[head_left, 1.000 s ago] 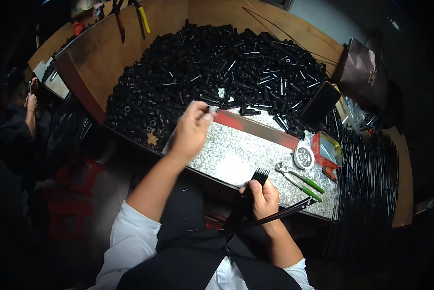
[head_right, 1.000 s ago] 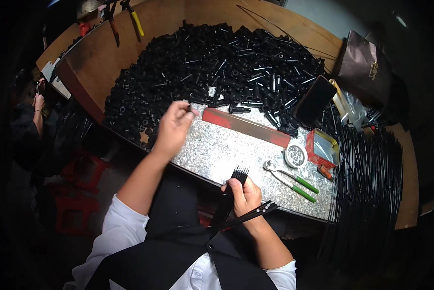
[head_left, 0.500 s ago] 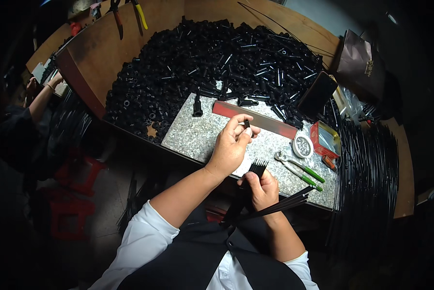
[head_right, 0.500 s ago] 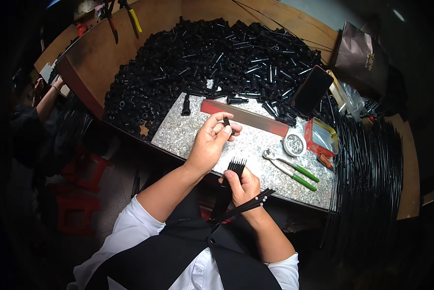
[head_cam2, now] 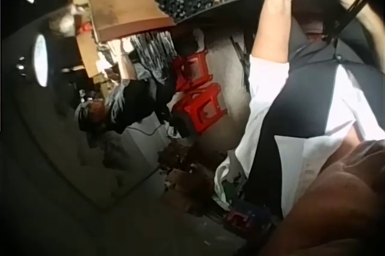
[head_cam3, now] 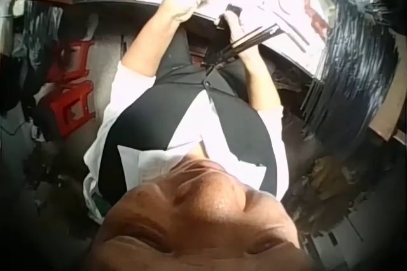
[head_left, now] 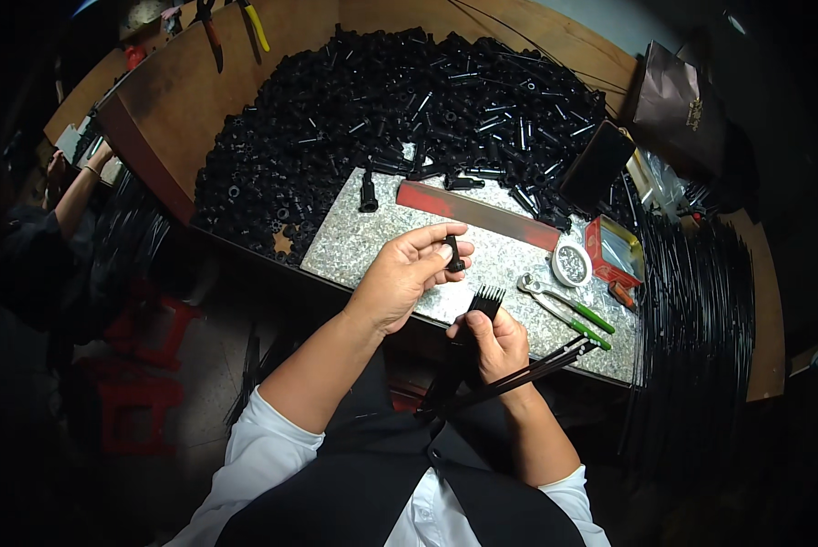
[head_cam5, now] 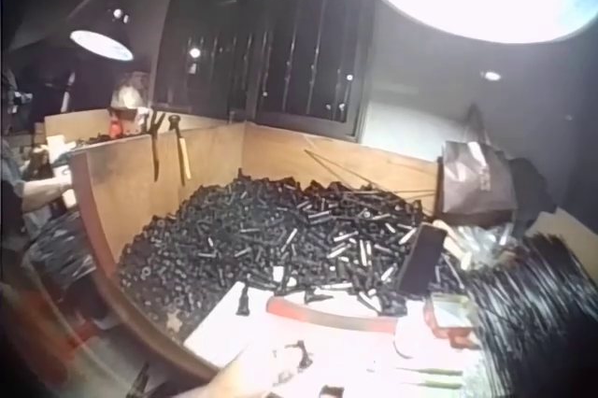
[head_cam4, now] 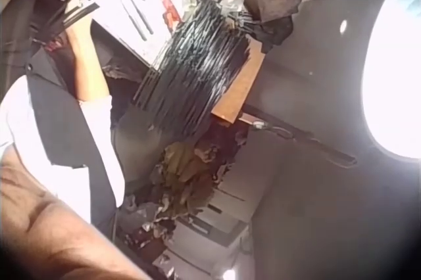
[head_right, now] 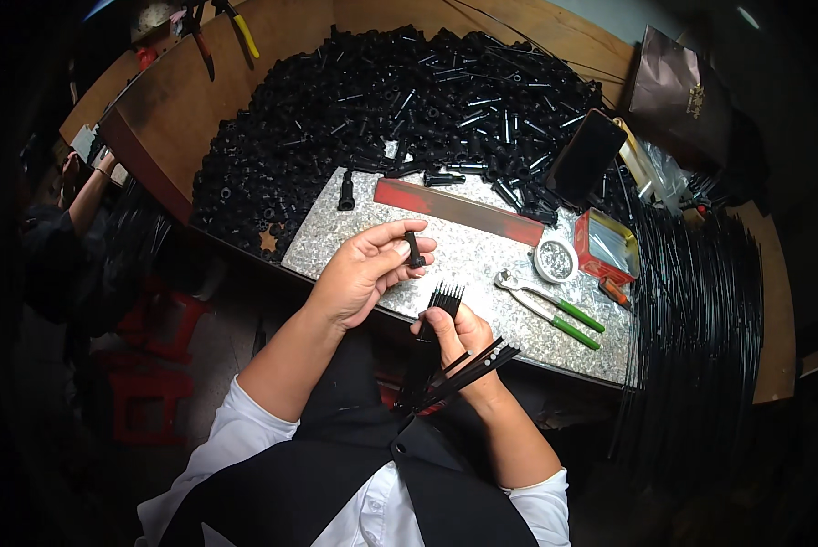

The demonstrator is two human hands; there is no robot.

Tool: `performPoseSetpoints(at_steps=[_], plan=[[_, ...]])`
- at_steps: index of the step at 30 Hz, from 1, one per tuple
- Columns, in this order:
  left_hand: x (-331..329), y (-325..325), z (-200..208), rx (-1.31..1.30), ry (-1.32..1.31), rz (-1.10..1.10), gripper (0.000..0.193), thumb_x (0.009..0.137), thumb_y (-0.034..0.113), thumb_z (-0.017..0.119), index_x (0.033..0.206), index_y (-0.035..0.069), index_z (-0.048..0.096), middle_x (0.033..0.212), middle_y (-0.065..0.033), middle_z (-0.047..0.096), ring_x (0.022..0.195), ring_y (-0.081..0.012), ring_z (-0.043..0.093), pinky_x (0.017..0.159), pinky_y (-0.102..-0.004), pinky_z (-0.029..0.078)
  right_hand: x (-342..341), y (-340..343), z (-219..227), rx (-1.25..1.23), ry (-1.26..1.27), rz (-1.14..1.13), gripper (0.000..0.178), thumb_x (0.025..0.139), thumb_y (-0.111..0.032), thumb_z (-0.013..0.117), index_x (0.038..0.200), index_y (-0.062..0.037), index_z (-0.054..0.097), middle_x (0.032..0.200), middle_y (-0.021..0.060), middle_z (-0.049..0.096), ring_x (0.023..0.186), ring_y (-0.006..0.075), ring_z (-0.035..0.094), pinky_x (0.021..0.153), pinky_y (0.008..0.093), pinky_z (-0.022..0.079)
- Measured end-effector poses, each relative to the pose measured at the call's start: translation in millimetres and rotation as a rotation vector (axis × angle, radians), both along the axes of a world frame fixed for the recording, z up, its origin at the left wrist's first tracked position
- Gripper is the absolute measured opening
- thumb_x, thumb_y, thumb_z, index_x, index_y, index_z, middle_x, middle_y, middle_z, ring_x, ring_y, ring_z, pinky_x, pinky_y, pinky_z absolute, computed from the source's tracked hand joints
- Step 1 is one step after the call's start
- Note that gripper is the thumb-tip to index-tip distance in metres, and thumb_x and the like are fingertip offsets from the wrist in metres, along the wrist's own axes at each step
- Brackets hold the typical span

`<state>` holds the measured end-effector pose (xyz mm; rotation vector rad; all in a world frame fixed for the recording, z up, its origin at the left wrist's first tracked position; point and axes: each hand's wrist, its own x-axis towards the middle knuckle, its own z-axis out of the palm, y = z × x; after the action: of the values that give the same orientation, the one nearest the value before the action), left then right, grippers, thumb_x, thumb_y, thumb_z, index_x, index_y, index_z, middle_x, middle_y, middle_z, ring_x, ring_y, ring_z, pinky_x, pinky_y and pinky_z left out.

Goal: Assembling electrical wire harnesses by attaching connectors to wire bundles.

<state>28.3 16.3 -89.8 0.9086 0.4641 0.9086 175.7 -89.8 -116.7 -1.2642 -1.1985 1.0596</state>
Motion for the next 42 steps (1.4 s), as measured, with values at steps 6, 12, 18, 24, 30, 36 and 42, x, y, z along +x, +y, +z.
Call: performPoseSetpoints(at_steps=[6, 12, 18, 24, 30, 36, 42], plan=[[-3.0, -0.9, -2.2, -0.023, -0.023, -0.098, 0.033, 0.095, 0.005, 0.050, 0.127, -0.002, 0.050, 0.108, -0.0136, 0.064, 0.096, -0.0162, 0.063, 0.085, -0.0278, 0.052, -0.2, 2.2, 0.2, -0.011, 0.017, 0.015, 0.026, 0.097, -0.025, 0.052, 0.091, -0.0008, 0.060, 0.078, 0.0056, 0.067, 0.070, 0.0090, 0.059, 0.065, 0.0232, 0.047], [-1.1, -1.3, -8.0, -0.062, -0.045, -0.151, 0.034, 0.095, 0.006, 0.050, 0.128, 0.000, 0.049, 0.106, -0.0143, 0.063, 0.094, -0.0173, 0.064, 0.083, -0.0284, 0.053, -0.1, 3.9, -0.6, 0.005, -0.037, 0.024, 0.024, 0.097, -0.025, 0.053, 0.093, -0.0015, 0.060, 0.078, 0.0045, 0.067, 0.070, 0.0082, 0.059, 0.065, 0.0227, 0.047], [0.5, -3.1, -8.9, -0.071, -0.073, -0.200, 0.032, 0.095, 0.007, 0.050, 0.126, 0.001, 0.049, 0.105, -0.0145, 0.063, 0.094, -0.0178, 0.064, 0.083, -0.0294, 0.054, -1.0, 5.5, -0.3, 0.001, -0.043, 0.050, 0.025, 0.097, -0.023, 0.053, 0.104, -0.0011, 0.061, 0.078, 0.0036, 0.066, 0.070, 0.0078, 0.059, 0.065, 0.0220, 0.046], [1.6, -2.7, -10.2, -0.086, -0.076, -0.244, 0.029, 0.095, 0.007, 0.050, 0.124, 0.000, 0.050, 0.106, -0.0149, 0.063, 0.097, -0.0183, 0.064, 0.084, -0.0298, 0.054, -3.8, 5.5, 7.3, -0.044, -0.003, 0.026, 0.018, 0.094, -0.017, 0.056, 0.091, 0.0002, 0.062, 0.077, 0.0044, 0.066, 0.072, 0.0089, 0.058, 0.066, 0.0239, 0.047], [0.2, 1.8, -16.6, -0.090, -0.118, -0.288, 0.030, 0.094, 0.006, 0.053, 0.122, 0.000, 0.050, 0.108, -0.0138, 0.063, 0.097, -0.0182, 0.064, 0.083, -0.0305, 0.054, -2.5, 4.1, 4.3, -0.024, -0.043, 0.022, 0.022, 0.096, -0.019, 0.054, 0.105, -0.0009, 0.062, 0.078, 0.0037, 0.067, 0.070, 0.0073, 0.059, 0.064, 0.0217, 0.046], [-2.2, 1.8, -29.2, -0.100, -0.146, -0.311, 0.024, 0.092, 0.008, 0.058, 0.113, -0.004, 0.058, 0.119, -0.0158, 0.059, 0.099, -0.0195, 0.064, 0.084, -0.0318, 0.054, -2.9, 1.5, 6.6, -0.010, -0.087, 0.005, 0.019, 0.095, -0.018, 0.055, 0.098, -0.0009, 0.063, 0.077, 0.0039, 0.067, 0.068, 0.0077, 0.059, 0.063, 0.0220, 0.047], [-9.8, -4.4, -25.8, 0.016, -0.105, -0.346, 0.031, 0.090, 0.004, 0.059, 0.119, -0.005, 0.055, 0.112, -0.0133, 0.061, 0.093, -0.0181, 0.063, 0.073, -0.0298, 0.056, -3.0, 2.6, -0.1, -0.015, -0.051, -0.024, 0.016, 0.094, -0.015, 0.057, 0.097, -0.0004, 0.063, 0.079, 0.0044, 0.067, 0.069, 0.0081, 0.060, 0.063, 0.0224, 0.048]])
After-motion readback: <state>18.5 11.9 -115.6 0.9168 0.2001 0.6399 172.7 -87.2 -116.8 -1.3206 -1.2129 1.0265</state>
